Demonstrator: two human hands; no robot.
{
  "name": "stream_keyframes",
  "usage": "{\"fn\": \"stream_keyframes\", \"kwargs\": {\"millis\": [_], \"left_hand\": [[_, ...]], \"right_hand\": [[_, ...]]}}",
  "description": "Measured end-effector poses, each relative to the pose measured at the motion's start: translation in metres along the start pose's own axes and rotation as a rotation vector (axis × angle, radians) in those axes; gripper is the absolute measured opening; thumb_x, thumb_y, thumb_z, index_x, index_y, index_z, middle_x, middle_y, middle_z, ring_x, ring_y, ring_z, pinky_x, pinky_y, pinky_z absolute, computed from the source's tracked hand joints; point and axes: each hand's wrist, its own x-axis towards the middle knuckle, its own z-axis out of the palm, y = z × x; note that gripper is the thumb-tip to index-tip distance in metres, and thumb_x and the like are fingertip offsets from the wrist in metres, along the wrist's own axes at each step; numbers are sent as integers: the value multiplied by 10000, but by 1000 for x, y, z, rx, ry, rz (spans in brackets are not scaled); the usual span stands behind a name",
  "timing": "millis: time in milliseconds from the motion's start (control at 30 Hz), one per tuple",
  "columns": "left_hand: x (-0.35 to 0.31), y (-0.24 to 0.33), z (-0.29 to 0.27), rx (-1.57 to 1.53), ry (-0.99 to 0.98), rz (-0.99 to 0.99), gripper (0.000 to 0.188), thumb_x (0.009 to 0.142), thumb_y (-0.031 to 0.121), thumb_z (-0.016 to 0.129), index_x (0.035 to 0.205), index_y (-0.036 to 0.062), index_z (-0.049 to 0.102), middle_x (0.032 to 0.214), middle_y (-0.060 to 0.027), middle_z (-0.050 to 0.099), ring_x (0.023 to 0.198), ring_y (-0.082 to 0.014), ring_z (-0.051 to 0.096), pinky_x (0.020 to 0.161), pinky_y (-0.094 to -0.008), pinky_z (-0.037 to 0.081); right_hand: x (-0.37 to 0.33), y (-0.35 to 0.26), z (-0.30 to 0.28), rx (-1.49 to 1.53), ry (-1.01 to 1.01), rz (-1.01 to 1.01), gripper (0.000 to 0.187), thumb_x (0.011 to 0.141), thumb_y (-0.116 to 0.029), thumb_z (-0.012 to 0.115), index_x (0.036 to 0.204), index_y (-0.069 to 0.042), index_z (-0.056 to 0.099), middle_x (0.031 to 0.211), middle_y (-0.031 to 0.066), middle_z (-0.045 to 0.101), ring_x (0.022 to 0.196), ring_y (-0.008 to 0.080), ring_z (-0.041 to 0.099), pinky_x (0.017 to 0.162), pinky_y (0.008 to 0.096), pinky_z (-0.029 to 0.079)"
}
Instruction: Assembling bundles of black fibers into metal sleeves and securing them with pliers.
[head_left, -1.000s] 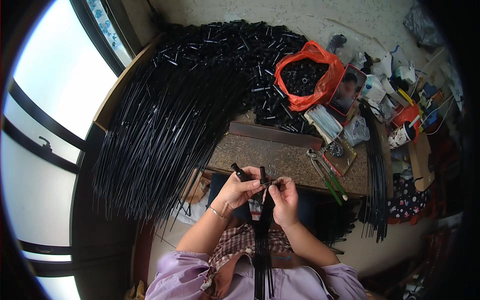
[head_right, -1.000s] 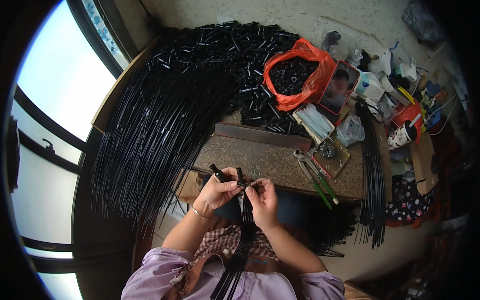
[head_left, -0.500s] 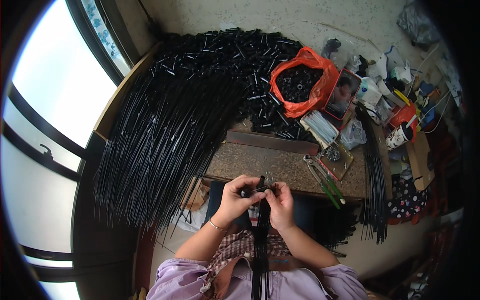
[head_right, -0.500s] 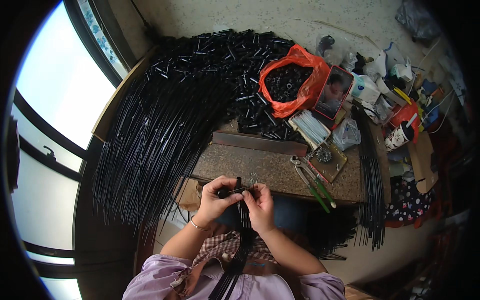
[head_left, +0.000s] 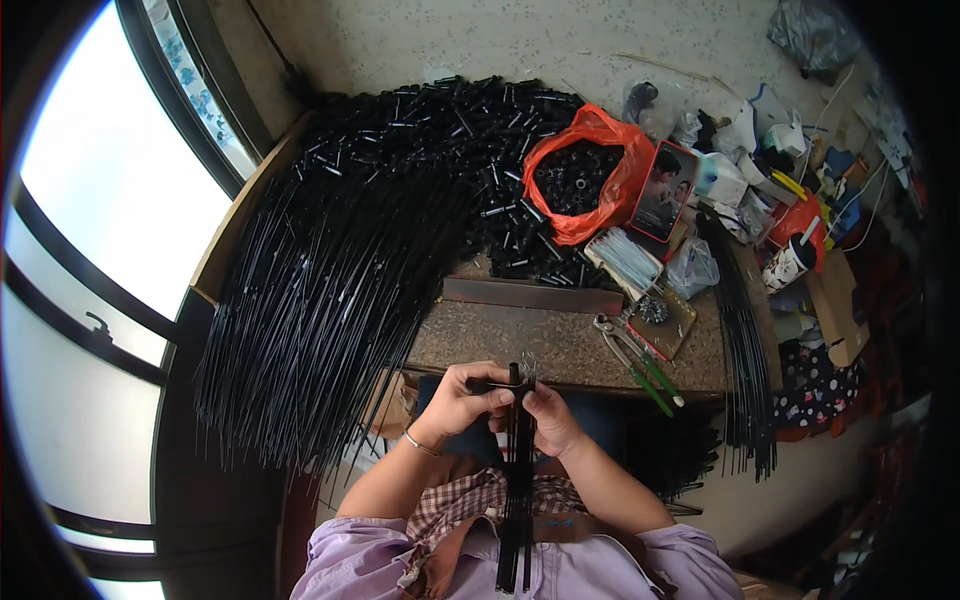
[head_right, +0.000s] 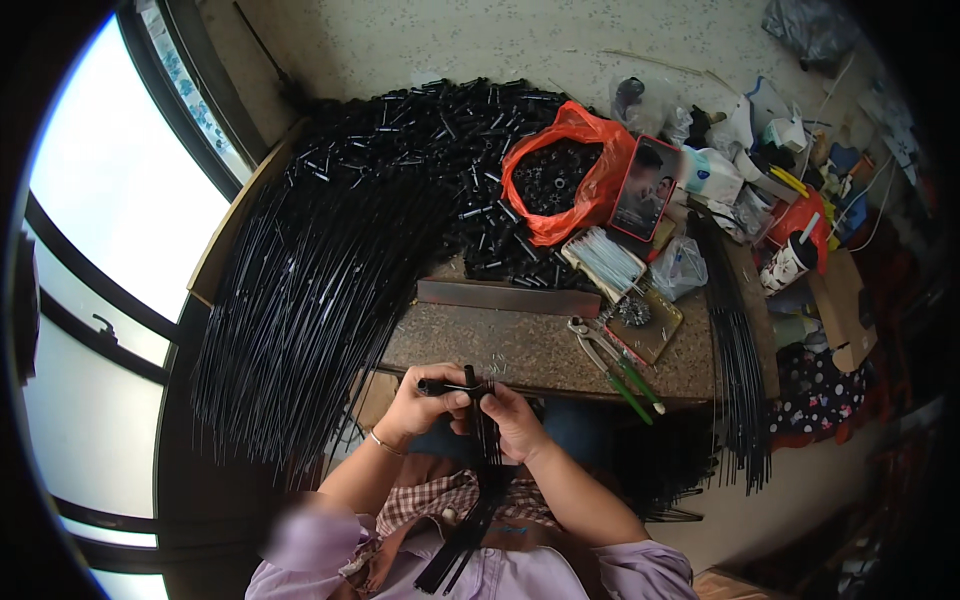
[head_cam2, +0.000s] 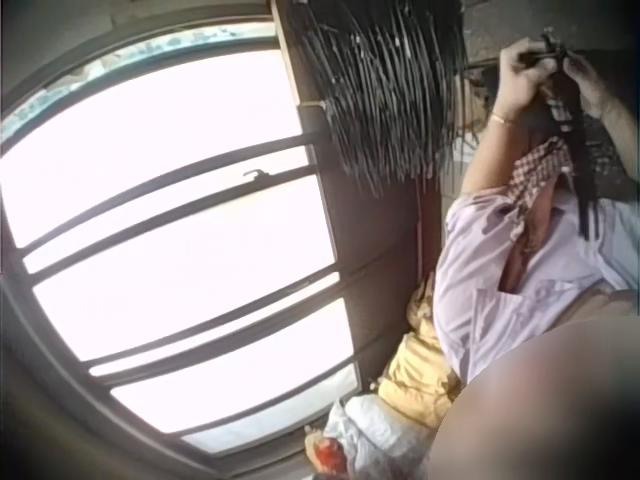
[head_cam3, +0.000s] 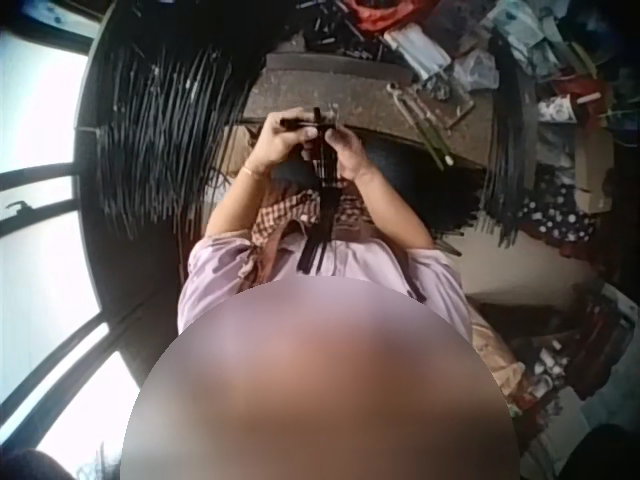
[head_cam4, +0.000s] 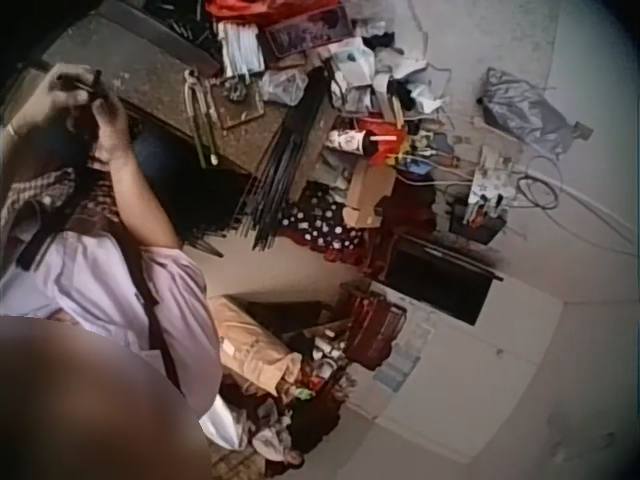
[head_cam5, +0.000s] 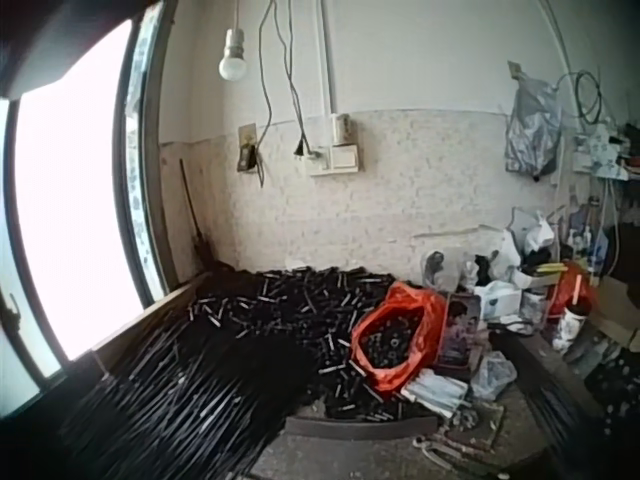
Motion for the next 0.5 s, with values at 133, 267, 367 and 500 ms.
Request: {"fn": "stream_keyframes", "kwargs": {"millis": [133,267,367,500], "left_hand": [[-1,8,-6,-243,-94,-116,173,705,5,701,858,-35,630,829,-71,590,713,-143,569,637,-230,444],[10,3,-18,7,-137,3,153,672,8,722,787,-27,628,793,-63,596,748,-137,558,674,-247,428],[19,0,-21,-2,-265,57,157,639,16,743,734,-15,622,733,-69,595,726,-147,551,662,-262,419],[22,-8,-17,-114,-443,83,180,626,71,766,711,-1,624,747,-78,600,703,-176,542,655,-288,418]], "right_hand": [[-1,3,0,-8,-93,43,355,820,-305,614,1054,-48,540,866,111,608,760,220,619,722,379,522],[4,3,-14,84,-143,138,286,816,-248,624,1025,-61,565,838,117,612,776,229,619,757,396,513],[5,0,-17,179,-274,234,273,805,-225,637,1014,-62,572,848,119,615,793,239,616,781,412,501],[-6,0,-20,137,-202,167,288,787,-212,656,1016,-57,577,868,129,619,834,255,613,827,454,479]]}}
